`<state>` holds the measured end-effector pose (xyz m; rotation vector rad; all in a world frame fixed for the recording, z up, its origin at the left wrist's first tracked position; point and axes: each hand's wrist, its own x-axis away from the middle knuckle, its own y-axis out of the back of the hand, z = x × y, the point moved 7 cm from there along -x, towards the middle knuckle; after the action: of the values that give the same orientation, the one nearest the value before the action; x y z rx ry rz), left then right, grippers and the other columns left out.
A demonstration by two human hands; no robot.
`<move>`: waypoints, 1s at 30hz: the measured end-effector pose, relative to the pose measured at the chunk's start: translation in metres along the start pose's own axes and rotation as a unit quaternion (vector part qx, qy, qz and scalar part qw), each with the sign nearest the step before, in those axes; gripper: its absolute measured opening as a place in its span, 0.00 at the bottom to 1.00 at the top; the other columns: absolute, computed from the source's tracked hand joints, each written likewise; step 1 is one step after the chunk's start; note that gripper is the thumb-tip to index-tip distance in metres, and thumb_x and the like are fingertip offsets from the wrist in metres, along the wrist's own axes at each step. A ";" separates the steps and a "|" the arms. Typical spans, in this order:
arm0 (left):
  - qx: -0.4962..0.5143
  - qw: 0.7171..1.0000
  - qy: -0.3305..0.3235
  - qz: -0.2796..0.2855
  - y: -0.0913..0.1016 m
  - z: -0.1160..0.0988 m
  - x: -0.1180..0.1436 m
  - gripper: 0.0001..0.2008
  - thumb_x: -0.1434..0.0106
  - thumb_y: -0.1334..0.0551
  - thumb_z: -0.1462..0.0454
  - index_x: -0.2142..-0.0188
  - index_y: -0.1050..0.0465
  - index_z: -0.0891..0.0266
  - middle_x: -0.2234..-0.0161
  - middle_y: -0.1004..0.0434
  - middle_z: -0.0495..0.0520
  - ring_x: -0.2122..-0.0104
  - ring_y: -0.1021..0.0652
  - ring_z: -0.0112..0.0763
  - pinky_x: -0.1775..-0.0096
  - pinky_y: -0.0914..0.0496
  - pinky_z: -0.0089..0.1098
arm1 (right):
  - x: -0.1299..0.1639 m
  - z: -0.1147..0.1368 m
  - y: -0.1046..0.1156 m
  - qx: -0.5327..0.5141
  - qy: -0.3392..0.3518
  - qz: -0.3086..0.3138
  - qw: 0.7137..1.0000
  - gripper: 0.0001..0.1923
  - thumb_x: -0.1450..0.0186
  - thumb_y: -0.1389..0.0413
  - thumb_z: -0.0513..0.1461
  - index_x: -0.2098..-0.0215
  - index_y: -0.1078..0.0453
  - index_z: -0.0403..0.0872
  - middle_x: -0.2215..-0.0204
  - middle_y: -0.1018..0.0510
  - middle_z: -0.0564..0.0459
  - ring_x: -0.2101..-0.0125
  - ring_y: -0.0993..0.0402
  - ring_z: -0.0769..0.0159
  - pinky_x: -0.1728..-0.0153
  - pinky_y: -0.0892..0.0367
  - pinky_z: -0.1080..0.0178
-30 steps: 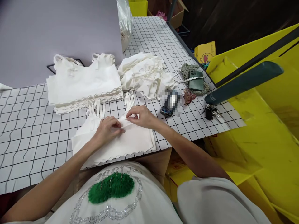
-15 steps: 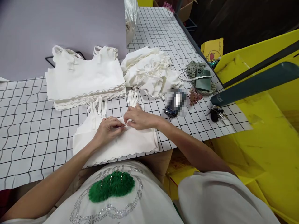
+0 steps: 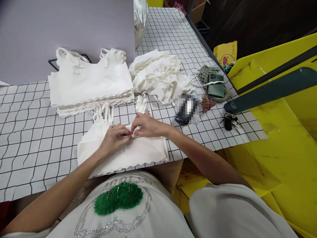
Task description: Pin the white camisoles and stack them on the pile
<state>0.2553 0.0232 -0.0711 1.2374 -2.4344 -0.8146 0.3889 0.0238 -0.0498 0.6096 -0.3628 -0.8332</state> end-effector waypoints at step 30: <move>-0.010 1.000 -0.004 0.004 -0.004 0.002 0.000 0.06 0.40 0.33 0.62 0.73 0.23 0.59 0.72 0.22 0.49 0.68 0.27 0.35 0.56 0.41 0.40 | -0.006 0.028 0.000 0.156 0.047 0.068 0.984 0.11 0.28 0.50 0.34 0.67 0.29 0.43 0.69 0.28 0.50 0.58 0.39 0.59 0.45 0.48 0.37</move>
<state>0.2574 0.0216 -0.0750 1.2196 -2.4290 -0.8411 0.3704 0.0190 -0.0285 0.9019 -0.4477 -0.6175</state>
